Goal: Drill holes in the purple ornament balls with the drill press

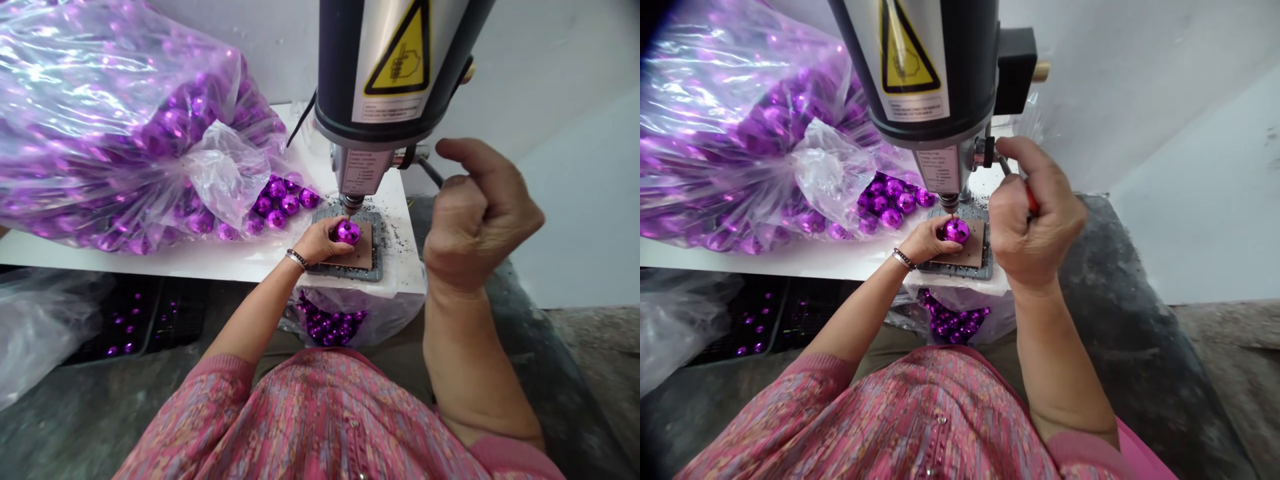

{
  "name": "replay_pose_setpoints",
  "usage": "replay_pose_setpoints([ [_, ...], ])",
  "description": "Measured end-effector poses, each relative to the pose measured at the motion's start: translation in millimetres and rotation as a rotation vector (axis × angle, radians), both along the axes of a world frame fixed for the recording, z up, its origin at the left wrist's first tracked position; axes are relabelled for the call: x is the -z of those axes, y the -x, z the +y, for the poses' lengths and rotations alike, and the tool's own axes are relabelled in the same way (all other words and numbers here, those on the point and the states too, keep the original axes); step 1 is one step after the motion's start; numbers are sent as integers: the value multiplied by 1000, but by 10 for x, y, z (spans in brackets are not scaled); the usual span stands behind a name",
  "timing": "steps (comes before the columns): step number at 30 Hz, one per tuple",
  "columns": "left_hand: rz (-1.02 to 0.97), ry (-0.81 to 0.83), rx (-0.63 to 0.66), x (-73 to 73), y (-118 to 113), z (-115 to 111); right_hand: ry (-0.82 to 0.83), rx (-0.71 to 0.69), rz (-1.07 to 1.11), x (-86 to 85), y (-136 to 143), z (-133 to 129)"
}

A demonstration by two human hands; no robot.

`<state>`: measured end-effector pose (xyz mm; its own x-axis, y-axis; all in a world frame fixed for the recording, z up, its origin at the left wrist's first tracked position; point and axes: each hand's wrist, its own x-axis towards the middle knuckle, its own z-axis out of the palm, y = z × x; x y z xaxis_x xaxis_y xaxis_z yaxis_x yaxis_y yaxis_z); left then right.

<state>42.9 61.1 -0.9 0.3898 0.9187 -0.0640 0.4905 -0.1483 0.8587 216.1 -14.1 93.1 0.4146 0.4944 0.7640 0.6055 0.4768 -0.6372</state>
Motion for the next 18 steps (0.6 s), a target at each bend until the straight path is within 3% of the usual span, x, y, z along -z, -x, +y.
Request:
replay_pose_setpoints([
  [8, -31, -12, 12, 15, 0, -20, -73, 75, -21, 277, -19, 74],
  [15, -44, -21, 36, 16, -6, -25, -119, 19, 26, 532, -43, 122],
  [18, -62, -14, 22, 37, -6, -22, -116, -1, 46, 502, -27, 109],
])
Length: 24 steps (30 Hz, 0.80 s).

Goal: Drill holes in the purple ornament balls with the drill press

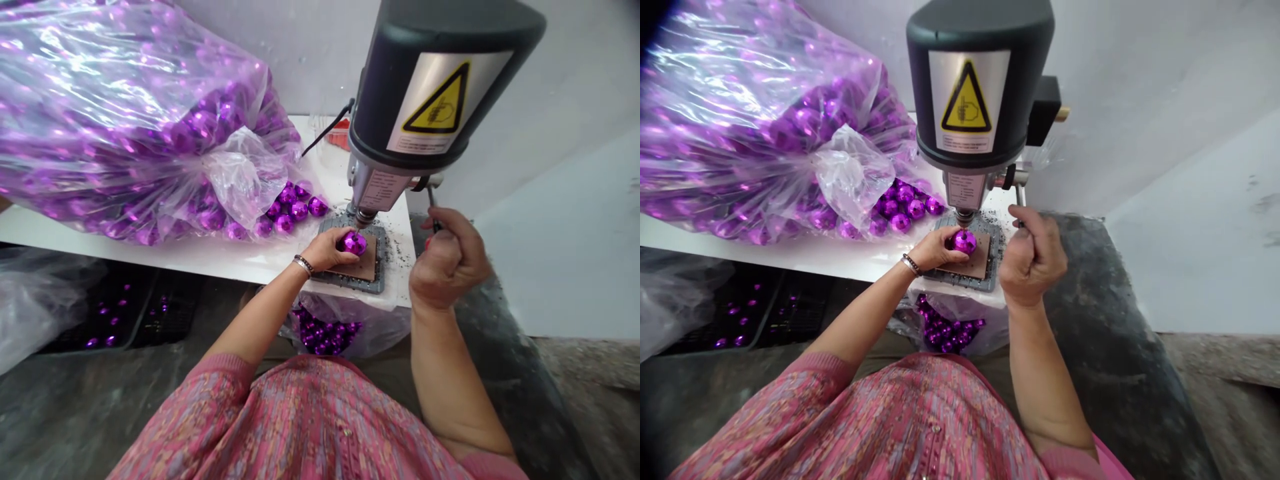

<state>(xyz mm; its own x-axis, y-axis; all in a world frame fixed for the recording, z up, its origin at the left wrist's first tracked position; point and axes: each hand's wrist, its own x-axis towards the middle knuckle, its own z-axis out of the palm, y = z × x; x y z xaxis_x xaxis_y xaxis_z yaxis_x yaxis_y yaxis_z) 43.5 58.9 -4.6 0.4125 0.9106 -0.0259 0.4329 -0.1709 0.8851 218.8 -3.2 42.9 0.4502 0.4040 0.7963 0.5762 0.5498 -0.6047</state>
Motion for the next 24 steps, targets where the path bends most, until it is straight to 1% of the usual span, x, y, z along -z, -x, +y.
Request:
replay_pose_setpoints([
  [2, -7, 21, -11, 25, 0, -4, -22, 17, 31, -169, 16, 14],
  [4, -10, 33, -19, 53, 10, -23, -42, 36, 63, -439, 29, 54],
  [6, -28, 2, -12, 74, 45, -69, -14, 12, 73, -726, 33, 103],
  [8, -43, -58, 41, 81, 120, -147, 56, -27, 76, -937, 33, 137],
  [9, -46, -87, 85, 76, 173, -194, 95, -40, 81, -998, 33, 145],
  [11, -50, -125, 176, 50, 306, -280, 135, -45, 104, -1034, 36, 149],
  [12, -57, -135, 199, 29, 382, -306, 133, -42, 115, -1021, 38, 148],
  [13, -67, -142, 182, 3, 461, -310, 118, -40, 125, -998, 41, 147],
  [14, -70, -152, 117, -26, 541, -289, 102, -41, 131, -972, 43, 146],
  [15, -53, -168, 5, -56, 619, -242, 92, -43, 134, -949, 46, 144],
  [16, -10, -184, -140, -88, 691, -170, 91, -43, 133, -933, 47, 142],
  [18, 164, -189, -431, -147, 812, 17, 107, -38, 134, -921, 49, 133],
  [19, 279, -155, -523, -171, 855, 111, 117, -36, 136, -922, 49, 127],
  [20, 399, -102, -564, -190, 887, 193, 118, -36, 136, -924, 48, 124],
  [21, 514, -47, -563, -203, 906, 254, 115, -41, 136, -925, 47, 123],
  [22, 613, -2, -533, -210, 915, 290, 110, -46, 137, -921, 45, 127],
  [24, 746, 20, -464, -208, 912, 287, 97, -53, 135, -898, 37, 150],
])
